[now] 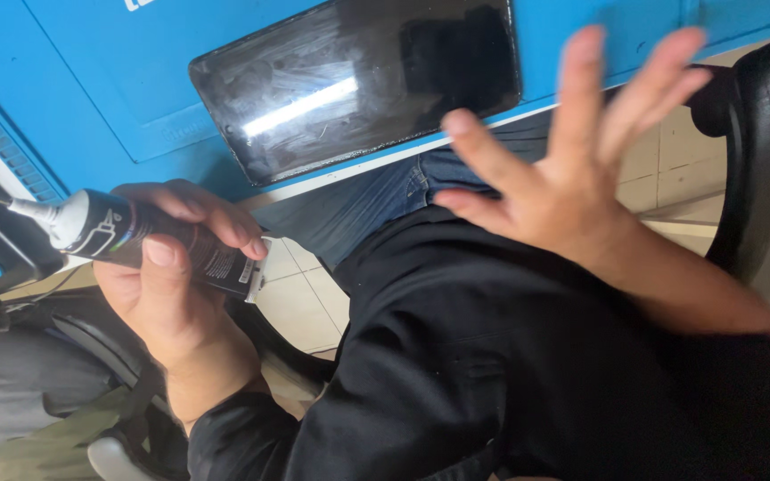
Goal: The person applies a thin line of adhesive from a tube along the edges of a black smartphone screen while seated. They repeatedly reposition the phone and continue applying adhesive along different edges throughout the clip.
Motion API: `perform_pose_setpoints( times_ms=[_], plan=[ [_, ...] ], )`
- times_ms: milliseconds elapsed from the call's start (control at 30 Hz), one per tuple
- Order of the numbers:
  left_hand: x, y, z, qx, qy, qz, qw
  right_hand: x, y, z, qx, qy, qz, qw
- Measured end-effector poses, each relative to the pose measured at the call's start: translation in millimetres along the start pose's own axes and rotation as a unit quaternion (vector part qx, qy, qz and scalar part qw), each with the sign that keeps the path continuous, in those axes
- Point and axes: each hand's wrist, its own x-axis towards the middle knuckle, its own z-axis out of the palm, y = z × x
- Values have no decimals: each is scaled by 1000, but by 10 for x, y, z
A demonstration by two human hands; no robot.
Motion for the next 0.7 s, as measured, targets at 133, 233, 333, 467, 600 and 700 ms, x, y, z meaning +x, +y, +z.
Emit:
perform_pose_setpoints(
  times_ms=[133,233,333,467,600,700],
  plan=[
    [-11,18,4,-3,0,-8,1000,225,-309,62,-7,-22,-68,997],
    [-4,30,-14,6,-7,-9,1000,433,-492,147,-41,5,-109,993],
    [-26,43,-5,3,-8,-11,1000,426,-505,66,-42,-21,-105,993],
    [32,73,-37,-7,-20,-28,999,109,-140,-84,-37,-56,-36,997],
    [33,105,-104,-8,-25,-47,999,-132,329,5,-60,87,-2,994],
    [14,166,-162,-9,-8,-66,998,-111,312,48,-54,80,15,995]
  ],
)
